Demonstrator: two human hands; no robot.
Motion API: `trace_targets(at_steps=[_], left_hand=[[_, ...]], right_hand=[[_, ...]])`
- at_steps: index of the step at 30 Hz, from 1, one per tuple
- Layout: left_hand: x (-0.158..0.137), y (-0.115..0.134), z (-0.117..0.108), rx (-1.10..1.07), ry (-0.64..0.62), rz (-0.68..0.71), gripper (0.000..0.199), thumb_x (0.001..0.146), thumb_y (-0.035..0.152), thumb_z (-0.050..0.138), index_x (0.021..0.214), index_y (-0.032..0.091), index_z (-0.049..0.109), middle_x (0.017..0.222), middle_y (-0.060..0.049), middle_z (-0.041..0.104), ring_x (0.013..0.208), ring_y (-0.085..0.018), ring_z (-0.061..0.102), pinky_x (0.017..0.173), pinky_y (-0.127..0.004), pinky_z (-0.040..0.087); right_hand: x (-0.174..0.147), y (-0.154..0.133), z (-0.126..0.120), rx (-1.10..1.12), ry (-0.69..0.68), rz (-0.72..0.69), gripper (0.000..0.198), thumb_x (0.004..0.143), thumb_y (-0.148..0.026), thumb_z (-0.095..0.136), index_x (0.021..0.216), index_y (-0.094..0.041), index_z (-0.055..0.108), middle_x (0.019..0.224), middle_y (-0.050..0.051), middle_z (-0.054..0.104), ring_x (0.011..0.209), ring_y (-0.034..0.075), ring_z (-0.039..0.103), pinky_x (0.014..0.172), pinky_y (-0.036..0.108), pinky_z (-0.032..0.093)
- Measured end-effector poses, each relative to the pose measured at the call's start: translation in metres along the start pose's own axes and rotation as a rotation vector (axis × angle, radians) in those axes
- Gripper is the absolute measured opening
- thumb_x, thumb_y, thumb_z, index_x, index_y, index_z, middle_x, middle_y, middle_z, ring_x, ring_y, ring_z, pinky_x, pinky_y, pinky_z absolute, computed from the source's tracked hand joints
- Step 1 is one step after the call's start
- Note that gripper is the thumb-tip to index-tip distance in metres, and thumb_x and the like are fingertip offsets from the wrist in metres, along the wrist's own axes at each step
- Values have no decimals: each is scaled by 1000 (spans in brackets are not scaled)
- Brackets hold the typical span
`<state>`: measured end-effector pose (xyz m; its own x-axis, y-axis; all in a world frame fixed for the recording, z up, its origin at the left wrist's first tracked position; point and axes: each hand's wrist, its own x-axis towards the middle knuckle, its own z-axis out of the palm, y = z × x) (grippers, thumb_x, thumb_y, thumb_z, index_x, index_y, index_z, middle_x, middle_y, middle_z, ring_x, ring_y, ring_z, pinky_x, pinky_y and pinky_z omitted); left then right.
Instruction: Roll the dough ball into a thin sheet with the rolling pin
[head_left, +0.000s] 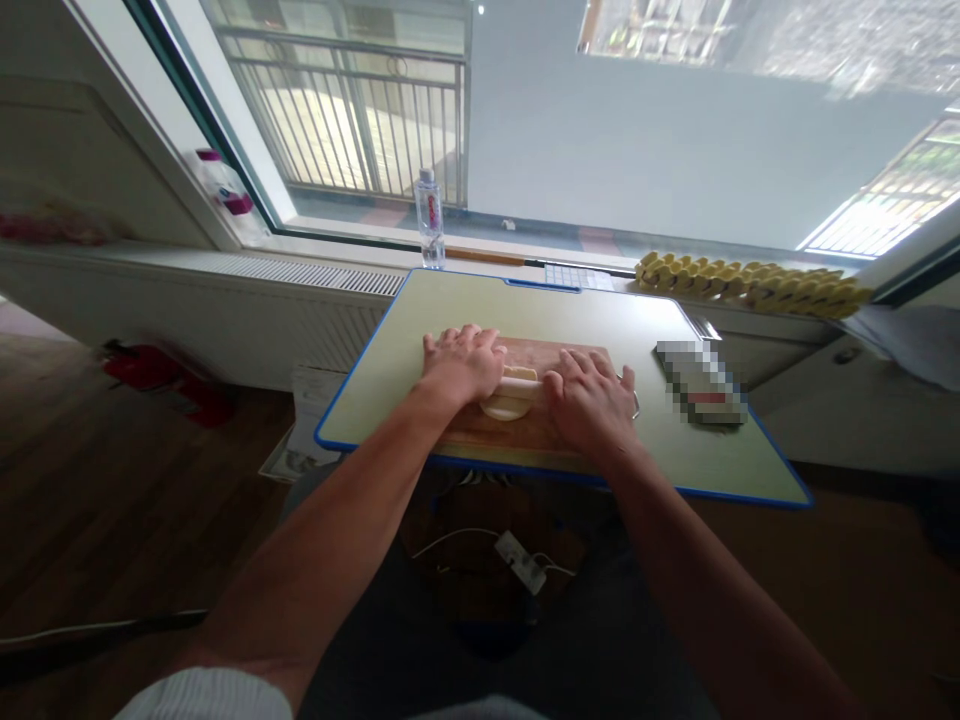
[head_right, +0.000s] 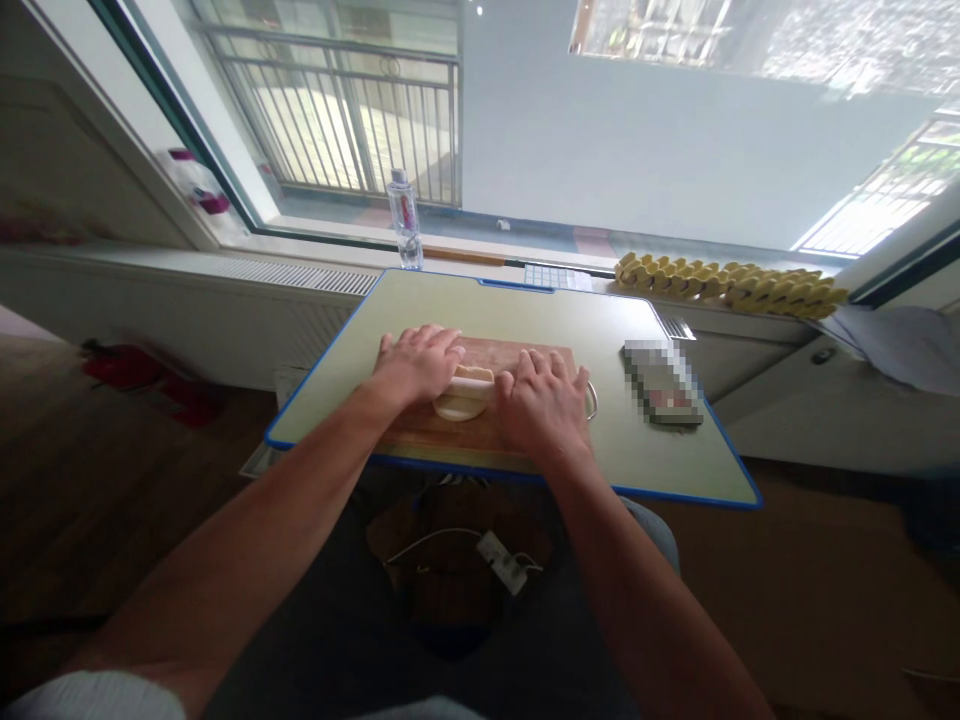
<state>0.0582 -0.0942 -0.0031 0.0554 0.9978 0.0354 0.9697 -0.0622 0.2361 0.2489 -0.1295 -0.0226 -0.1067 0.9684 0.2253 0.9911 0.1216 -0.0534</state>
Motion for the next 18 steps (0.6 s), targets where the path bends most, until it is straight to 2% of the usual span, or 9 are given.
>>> trace_targets(at_steps=[4,12,18], left_hand=[[-16,3,-1,9,30,-2,58,107,52,28,155,35,56,167,-5,51,151,-34,45,128,-65,26],[-49,1,6,-21,117,8,65,109,57,22,159,28,53,166,-8,53,152,-33,46,129,-64,27],[-62,0,11,14,165,11,67,109,60,20,159,29,53,165,-9,54,151,-33,47,127,-63,30]], right_hand=[[-15,-5,-5,25,29,39,63,109,-43,26,155,-15,58,164,13,53,154,37,39,125,69,23],[-46,-11,-3,27,116,56,64,110,-44,25,159,-14,54,166,12,51,157,33,36,129,59,19],[-55,-14,-6,41,98,56,62,111,-45,27,160,-16,53,167,11,49,158,32,35,129,57,19]])
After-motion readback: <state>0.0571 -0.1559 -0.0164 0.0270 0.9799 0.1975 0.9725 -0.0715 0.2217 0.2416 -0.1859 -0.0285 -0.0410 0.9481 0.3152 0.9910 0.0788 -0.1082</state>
